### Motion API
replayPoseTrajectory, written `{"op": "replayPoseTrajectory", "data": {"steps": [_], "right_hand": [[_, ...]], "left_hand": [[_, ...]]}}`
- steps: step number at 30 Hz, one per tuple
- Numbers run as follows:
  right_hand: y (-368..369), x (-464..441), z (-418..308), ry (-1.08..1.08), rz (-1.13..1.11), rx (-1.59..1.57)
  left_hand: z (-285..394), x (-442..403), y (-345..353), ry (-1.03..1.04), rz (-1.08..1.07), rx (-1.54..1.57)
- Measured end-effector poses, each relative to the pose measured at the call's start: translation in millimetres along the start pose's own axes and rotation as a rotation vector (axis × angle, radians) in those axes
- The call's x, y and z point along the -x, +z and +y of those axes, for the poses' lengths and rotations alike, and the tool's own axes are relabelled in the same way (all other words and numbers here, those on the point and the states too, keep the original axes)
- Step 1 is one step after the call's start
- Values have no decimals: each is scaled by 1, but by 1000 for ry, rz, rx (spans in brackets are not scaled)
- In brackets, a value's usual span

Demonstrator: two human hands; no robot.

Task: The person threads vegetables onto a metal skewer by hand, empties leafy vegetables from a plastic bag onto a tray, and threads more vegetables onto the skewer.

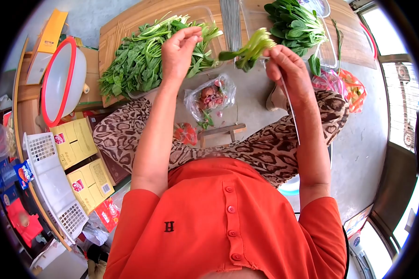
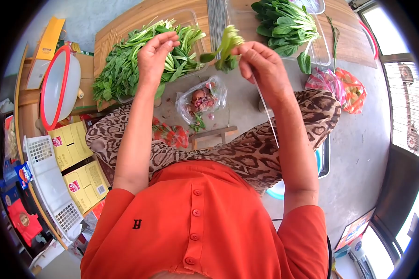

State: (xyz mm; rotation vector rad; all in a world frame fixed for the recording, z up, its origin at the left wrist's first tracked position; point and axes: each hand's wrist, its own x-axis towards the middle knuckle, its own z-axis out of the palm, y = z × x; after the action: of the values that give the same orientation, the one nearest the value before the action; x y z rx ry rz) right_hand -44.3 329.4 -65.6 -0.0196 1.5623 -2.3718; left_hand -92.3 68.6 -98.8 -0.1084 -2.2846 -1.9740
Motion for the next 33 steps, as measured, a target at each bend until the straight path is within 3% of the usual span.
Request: {"op": "replayPoseTrajectory", "data": {"steps": [3, 5, 9, 10, 12, 17, 20, 22, 24, 26, 33], "right_hand": [[-13, -1, -3, -36, 18, -43], [-15, -2, -2, -40, 13, -57], [-16, -2, 2, -28, 5, -63], [-15, -2, 3, -14, 4, -62], [-14, -3, 5, -6, -5, -58], [-9, -4, 7, 24, -43, -52], [-6, -4, 7, 42, -41, -28], [-2, -4, 8, 43, -41, -13], [2, -3, 6, 88, -34, 9], [3, -5, 10, 87, -48, 12], [18, -5, 12, 154, -104, 26]], "left_hand": [[-25, -14, -7, -36, 28, -69], [-37, -17, -5, -82, -36, -395], [-56, -11, 9, 195, -260, -1044], [-59, -10, 10, 194, -261, -1041], [-67, -9, 10, 323, -299, -1338], [-65, -11, 0, 309, -319, -1402], [-55, -10, -9, 295, -183, -1238], [-40, -12, -17, 11, -21, -768], [-39, -18, -29, 69, 80, -526], [-27, -18, -35, -133, 121, -142], [13, -1, -24, -128, 40, 207]]}}
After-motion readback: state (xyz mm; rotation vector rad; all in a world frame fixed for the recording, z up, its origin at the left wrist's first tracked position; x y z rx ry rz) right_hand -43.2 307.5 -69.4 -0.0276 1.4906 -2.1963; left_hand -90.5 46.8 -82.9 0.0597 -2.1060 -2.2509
